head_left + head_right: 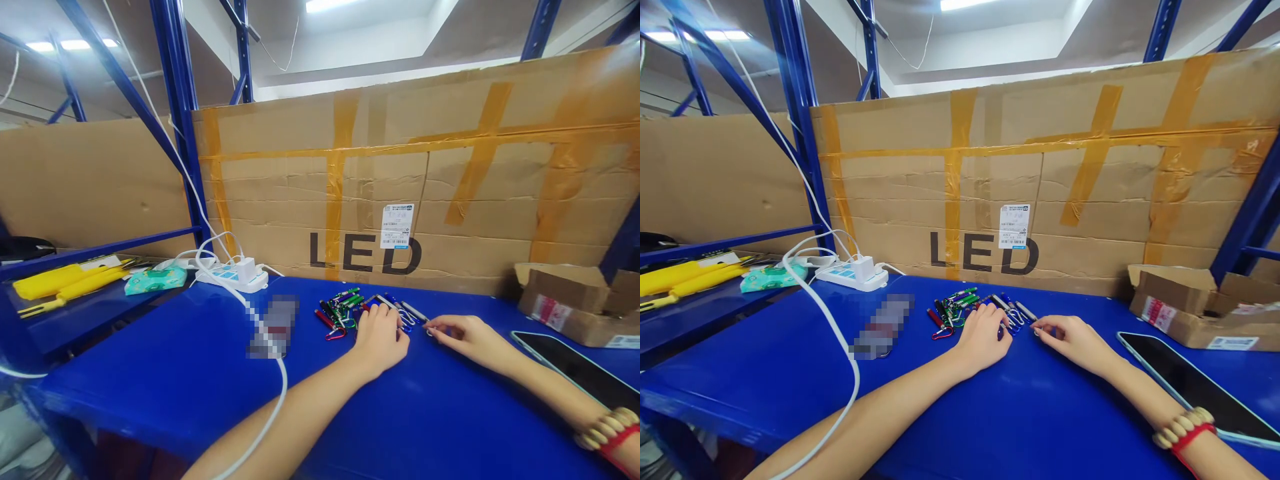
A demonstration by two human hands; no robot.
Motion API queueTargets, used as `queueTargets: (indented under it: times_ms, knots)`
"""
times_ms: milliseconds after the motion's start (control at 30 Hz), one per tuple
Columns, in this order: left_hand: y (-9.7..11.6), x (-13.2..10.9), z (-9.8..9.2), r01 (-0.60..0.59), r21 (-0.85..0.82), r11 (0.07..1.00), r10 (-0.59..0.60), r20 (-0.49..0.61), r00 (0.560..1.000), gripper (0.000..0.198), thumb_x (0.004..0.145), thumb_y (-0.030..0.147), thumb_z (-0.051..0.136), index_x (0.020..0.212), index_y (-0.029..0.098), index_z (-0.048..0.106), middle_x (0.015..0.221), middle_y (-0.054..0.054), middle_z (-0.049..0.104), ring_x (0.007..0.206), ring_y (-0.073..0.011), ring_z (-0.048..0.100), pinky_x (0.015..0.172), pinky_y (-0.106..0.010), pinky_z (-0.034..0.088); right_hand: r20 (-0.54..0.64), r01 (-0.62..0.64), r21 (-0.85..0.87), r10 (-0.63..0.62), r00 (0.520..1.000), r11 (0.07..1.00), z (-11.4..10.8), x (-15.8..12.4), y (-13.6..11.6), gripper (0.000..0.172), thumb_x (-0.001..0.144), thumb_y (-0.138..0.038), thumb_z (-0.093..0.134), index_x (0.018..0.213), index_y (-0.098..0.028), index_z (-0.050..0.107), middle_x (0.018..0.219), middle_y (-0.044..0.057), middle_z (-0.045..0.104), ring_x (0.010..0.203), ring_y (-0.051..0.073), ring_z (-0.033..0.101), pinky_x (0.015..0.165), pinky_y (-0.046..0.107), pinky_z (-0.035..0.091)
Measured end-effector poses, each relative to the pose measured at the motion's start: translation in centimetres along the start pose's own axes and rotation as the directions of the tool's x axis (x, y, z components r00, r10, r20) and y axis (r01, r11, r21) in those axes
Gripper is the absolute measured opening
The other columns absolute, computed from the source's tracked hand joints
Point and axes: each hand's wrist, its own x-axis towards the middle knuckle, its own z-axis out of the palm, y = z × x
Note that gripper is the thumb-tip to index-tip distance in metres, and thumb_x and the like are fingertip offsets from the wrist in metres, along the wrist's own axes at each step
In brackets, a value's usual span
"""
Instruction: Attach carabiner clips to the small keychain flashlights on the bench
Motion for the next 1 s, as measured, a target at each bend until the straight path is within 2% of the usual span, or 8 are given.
queueTargets:
  times_ms: [300, 533, 800, 1000]
  knots:
    - [-0.2, 0.1, -0.1, 0.019, 0.048, 0.999, -0.019, 0.005, 1.000, 0.023, 0.079, 0.022, 0.042, 0.094, 0.017, 0.058, 0.103, -0.007, 0.059, 0.102, -0.0218, 0.049, 0.090, -0.036, 0.039, 0.004, -0.012, 0.017, 0.012, 1.000, 1.000, 0.2, 0.2, 0.5, 0.041, 0.077, -0.050, 0.046, 0.093, -0.020, 0.069, 0.072, 0.003, 0.066, 0.054, 0.013, 0.053, 0.052, 0.024, 0.040]
    - [-1.0, 0.5, -0.5, 0.031, 0.126, 0.992, -0.030, -0.005, 1.000, 0.026, 0.081, 0.024, 0.041, 0.101, 0.015, 0.056, 0.107, -0.009, 0.056, 0.104, -0.0232, 0.049, 0.093, -0.038, 0.036, 0.005, 0.011, -0.004, -0.011, 1.000, 1.000, 0.0, 0.3, 0.8, 0.036, 0.079, -0.044, 0.045, 0.086, -0.019, 0.069, 0.072, 0.004, 0.067, 0.060, 0.014, 0.056, 0.055, 0.024, 0.039]
    - [-1.3, 0.4, -0.8, 0.084, 0.052, 0.995, -0.082, -0.049, 0.995, 0.020, 0.079, 0.023, 0.043, 0.096, 0.019, 0.053, 0.102, -0.007, 0.055, 0.101, -0.0212, 0.049, 0.091, -0.037, 0.036, -0.030, -0.027, -0.081, 0.024, 0.999, 0.996, -1.1, -0.5, -0.1, 0.034, 0.080, -0.042, 0.044, 0.088, -0.020, 0.070, 0.076, 0.004, 0.069, 0.068, 0.017, 0.060, 0.058, 0.025, 0.040]
    - [-0.8, -0.1, -1.4, 0.108, 0.004, 0.994, -0.107, -0.087, 0.990, 0.017, 0.080, 0.022, 0.043, 0.092, 0.020, 0.055, 0.099, -0.006, 0.054, 0.096, -0.0194, 0.052, 0.089, -0.035, 0.038, -0.046, -0.031, -0.094, 0.027, 0.999, 0.995, -1.2, -0.5, 0.6, 0.034, 0.081, -0.041, 0.044, 0.088, -0.020, 0.070, 0.074, 0.004, 0.069, 0.069, 0.018, 0.060, 0.058, 0.026, 0.039]
